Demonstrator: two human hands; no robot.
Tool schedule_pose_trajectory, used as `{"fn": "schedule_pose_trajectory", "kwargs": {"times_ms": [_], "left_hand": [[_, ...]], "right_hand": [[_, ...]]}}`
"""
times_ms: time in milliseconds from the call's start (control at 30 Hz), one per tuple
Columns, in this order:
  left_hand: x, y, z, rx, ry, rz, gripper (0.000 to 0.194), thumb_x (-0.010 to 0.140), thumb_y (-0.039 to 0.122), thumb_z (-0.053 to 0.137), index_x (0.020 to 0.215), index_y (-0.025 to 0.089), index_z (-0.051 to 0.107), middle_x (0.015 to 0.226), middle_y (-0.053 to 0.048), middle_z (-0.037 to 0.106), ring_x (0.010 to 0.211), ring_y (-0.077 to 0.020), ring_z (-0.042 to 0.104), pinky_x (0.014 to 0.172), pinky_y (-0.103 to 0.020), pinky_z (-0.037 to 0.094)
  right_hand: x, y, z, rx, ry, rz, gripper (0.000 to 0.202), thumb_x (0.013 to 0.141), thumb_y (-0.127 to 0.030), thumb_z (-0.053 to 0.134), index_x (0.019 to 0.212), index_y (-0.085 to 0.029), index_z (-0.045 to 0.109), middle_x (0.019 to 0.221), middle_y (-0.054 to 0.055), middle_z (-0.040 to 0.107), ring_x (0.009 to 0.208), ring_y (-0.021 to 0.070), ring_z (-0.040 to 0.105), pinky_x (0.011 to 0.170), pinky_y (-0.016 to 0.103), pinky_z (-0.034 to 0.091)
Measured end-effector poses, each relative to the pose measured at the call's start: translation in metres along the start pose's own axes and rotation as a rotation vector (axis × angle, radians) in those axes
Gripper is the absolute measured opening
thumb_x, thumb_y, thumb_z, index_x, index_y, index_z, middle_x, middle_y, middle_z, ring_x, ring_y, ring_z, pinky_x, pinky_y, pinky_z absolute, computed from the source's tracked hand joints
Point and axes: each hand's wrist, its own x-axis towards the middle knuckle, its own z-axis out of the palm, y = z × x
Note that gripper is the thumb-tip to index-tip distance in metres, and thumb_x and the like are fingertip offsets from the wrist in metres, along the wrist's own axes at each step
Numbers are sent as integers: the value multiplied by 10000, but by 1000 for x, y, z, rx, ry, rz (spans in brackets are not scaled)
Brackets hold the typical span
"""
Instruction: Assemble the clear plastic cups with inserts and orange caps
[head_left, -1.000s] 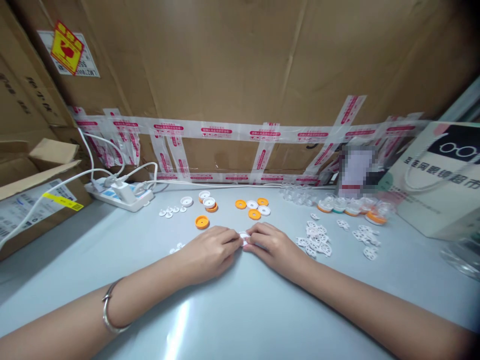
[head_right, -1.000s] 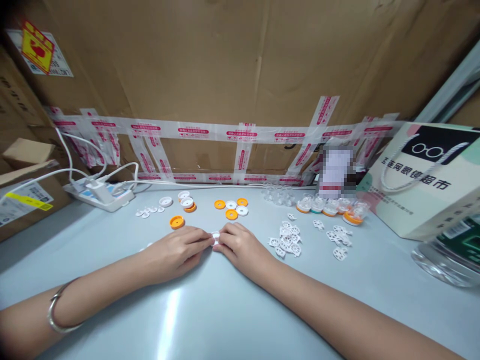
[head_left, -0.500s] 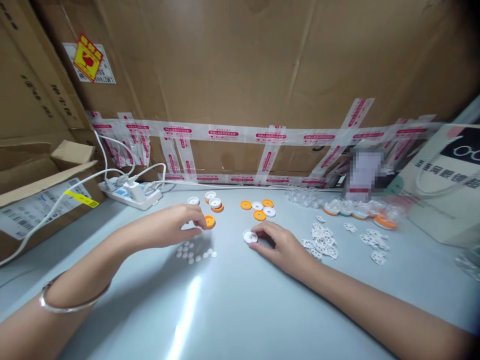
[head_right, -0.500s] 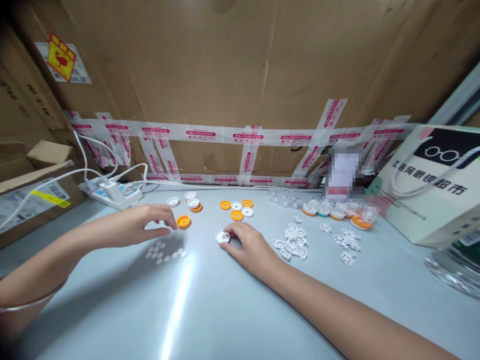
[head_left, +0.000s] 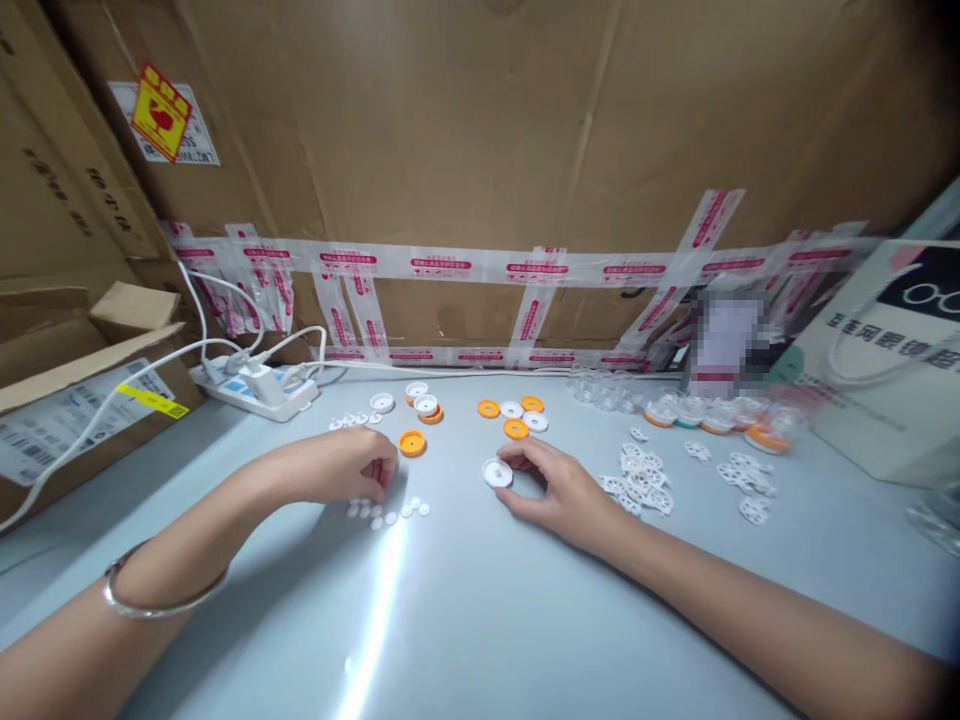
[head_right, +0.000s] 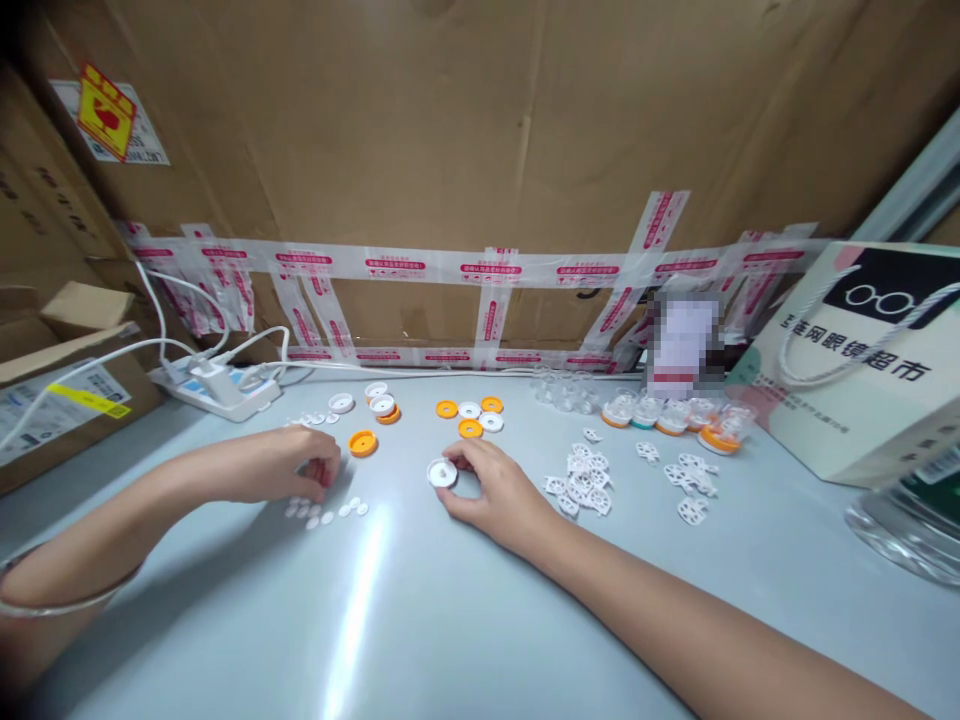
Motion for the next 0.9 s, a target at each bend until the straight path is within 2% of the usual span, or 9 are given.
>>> {"fn": "schedule_pose_trajectory", "kwargs": {"times_ms": [233, 367, 533, 667, 800, 900], "left_hand": [[0, -4, 1, -8, 1, 10, 153, 722, 250, 491, 770, 211, 631, 798, -18, 651, 705, -165, 578, 584, -236, 385], [0, -4, 0, 2, -3, -33, 157, 680, 263, 545, 813, 230, 622, 837, -10, 638, 737, -169, 571, 583, -228, 387], [0, -9, 3, 1, 37, 12, 196, 665, 137, 458, 756, 219, 611, 765, -7, 634, 667, -153, 558, 544, -221, 369], [0, -11, 4, 8, 55, 54, 252, 660, 109, 430, 771, 225, 623, 753, -5, 636, 649, -152, 559, 536, -223, 365], [1, -10, 7, 44, 101, 87, 252, 655, 91, 431, 758, 210, 628, 741, -9, 633, 661, -150, 554, 567, -226, 370], [4, -6, 11, 84, 185, 96, 246, 684, 78, 422, 760, 207, 617, 754, -9, 633, 685, -152, 556, 603, -233, 381]], "right_hand": [[0, 4, 1, 15, -12, -21, 270, 742, -189, 568, 1011, -199, 538, 972, 39, 602, 901, 163, 575, 822, 301, 452], [1, 5, 1, 32, -25, -25, 294, 749, -163, 545, 1039, -205, 526, 1000, 39, 603, 919, 161, 578, 835, 304, 452], [1, 6, 0, 50, -33, -17, 251, 769, -182, 538, 1018, -207, 532, 987, 43, 613, 913, 169, 587, 831, 318, 463], [1, 7, 0, 62, -27, -7, 320, 744, -237, 593, 1053, -210, 518, 1038, 59, 606, 959, 189, 583, 860, 343, 462], [0, 8, 1, 76, -35, -18, 327, 747, -201, 577, 1068, -215, 513, 1049, 52, 606, 975, 180, 583, 880, 333, 458], [1, 9, 1, 90, -32, -19, 298, 758, -180, 559, 1050, -215, 518, 1030, 41, 613, 958, 164, 592, 875, 310, 461]]}}
